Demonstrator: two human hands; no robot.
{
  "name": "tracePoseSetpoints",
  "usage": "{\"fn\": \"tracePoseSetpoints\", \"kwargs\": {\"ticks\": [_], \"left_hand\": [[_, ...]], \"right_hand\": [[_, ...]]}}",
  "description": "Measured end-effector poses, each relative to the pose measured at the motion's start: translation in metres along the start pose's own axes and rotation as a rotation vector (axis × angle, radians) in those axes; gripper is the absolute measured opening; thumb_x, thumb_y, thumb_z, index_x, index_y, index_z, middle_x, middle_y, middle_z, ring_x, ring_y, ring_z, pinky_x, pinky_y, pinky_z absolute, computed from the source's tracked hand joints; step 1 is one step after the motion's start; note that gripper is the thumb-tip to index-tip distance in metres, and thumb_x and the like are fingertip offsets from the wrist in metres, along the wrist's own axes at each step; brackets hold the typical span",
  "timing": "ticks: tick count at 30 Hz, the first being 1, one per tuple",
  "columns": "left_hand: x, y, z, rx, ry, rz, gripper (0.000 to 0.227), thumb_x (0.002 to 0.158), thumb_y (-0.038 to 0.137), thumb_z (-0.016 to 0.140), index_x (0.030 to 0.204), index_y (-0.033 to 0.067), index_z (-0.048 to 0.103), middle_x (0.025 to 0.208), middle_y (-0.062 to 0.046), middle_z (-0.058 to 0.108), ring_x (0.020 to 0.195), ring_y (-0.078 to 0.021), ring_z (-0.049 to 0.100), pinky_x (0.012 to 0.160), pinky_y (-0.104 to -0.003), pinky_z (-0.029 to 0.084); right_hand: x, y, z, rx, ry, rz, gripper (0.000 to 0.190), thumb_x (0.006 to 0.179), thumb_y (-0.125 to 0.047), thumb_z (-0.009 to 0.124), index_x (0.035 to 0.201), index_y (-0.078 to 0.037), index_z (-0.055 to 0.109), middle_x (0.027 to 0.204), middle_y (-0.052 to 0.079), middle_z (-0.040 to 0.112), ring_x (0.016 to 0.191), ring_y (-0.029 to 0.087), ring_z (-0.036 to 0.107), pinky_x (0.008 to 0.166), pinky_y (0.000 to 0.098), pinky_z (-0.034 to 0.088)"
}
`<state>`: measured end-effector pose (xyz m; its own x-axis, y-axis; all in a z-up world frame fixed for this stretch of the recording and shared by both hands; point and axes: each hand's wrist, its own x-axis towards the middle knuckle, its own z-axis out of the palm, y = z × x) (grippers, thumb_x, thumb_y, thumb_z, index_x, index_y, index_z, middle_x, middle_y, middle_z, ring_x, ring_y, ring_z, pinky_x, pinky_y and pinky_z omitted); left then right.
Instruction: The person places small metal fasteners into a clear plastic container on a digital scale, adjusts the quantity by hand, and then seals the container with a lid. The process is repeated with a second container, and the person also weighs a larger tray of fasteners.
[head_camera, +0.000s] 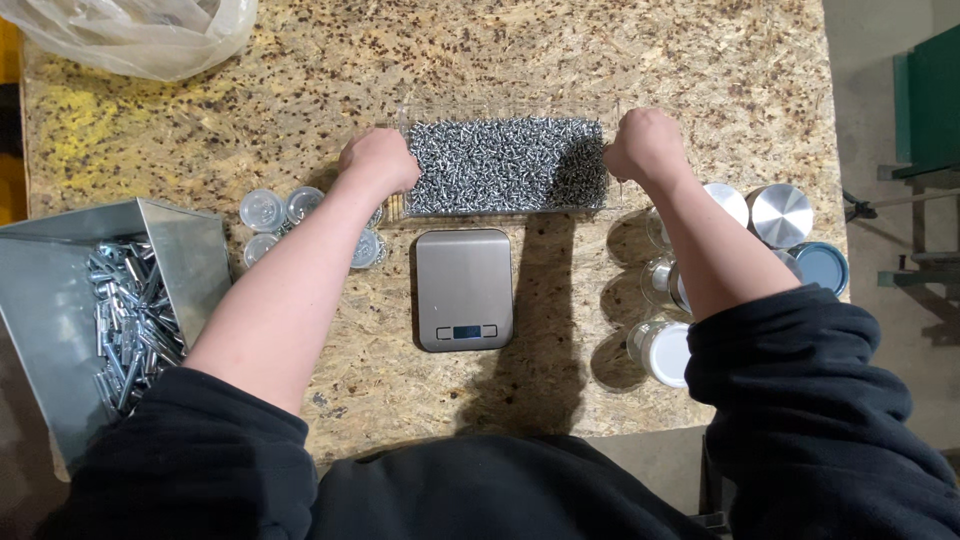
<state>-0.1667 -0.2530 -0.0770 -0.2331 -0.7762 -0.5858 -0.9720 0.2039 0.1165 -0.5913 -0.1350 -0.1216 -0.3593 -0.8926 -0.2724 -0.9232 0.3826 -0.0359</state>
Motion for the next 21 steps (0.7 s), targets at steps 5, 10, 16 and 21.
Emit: {"fn": "tracePoseSetpoints", "kwargs": {"ticks": [5, 10, 16, 21], "left_hand": [[-0.044, 0.014, -0.026, 0.01, 0.016, -0.004, 0.052, 0.101, 0.035, 0.059, 0.133, -0.0058, 0.066, 0.138, -0.027, 0.064, 0.135, -0.0461, 0.055, 0.104, -0.067, 0.046], [-0.1, 0.03, -0.052, 0.039, 0.279, 0.122, 0.034, 0.099, 0.022, 0.058, 0.108, -0.0054, 0.076, 0.097, -0.029, 0.073, 0.101, -0.0495, 0.071, 0.086, -0.059, 0.057], [-0.193, 0.033, -0.049, 0.036, 0.296, 0.33, 0.037, 0.109, 0.029, 0.045, 0.091, 0.0046, 0.066, 0.074, -0.01, 0.067, 0.067, -0.0269, 0.07, 0.062, -0.044, 0.062], [-0.233, -0.001, 0.014, -0.229, 0.274, 0.289, 0.036, 0.093, 0.041, 0.059, 0.081, 0.0082, 0.068, 0.076, -0.018, 0.069, 0.09, -0.0474, 0.07, 0.081, -0.056, 0.054]], "right_hand": [[-0.006, -0.003, -0.005, -0.054, 0.02, -0.013, 0.024, 0.079, -0.025, 0.071, 0.085, -0.003, 0.08, 0.078, 0.023, 0.073, 0.082, 0.045, 0.076, 0.072, 0.0543, 0.061], [-0.052, -0.028, -0.062, -0.159, 0.112, -0.027, 0.024, 0.08, -0.027, 0.073, 0.086, -0.005, 0.081, 0.082, 0.021, 0.075, 0.084, 0.043, 0.077, 0.075, 0.0516, 0.062], [-0.182, -0.058, -0.153, 0.16, 0.343, -0.166, 0.022, 0.099, -0.022, 0.068, 0.108, -0.005, 0.079, 0.078, 0.005, 0.079, 0.069, 0.022, 0.075, 0.066, 0.0425, 0.061], [-0.306, -0.012, -0.142, 0.427, 0.535, -0.094, 0.02, 0.094, -0.017, 0.084, 0.106, -0.004, 0.075, 0.083, 0.014, 0.071, 0.075, 0.033, 0.073, 0.07, 0.0418, 0.058]]}}
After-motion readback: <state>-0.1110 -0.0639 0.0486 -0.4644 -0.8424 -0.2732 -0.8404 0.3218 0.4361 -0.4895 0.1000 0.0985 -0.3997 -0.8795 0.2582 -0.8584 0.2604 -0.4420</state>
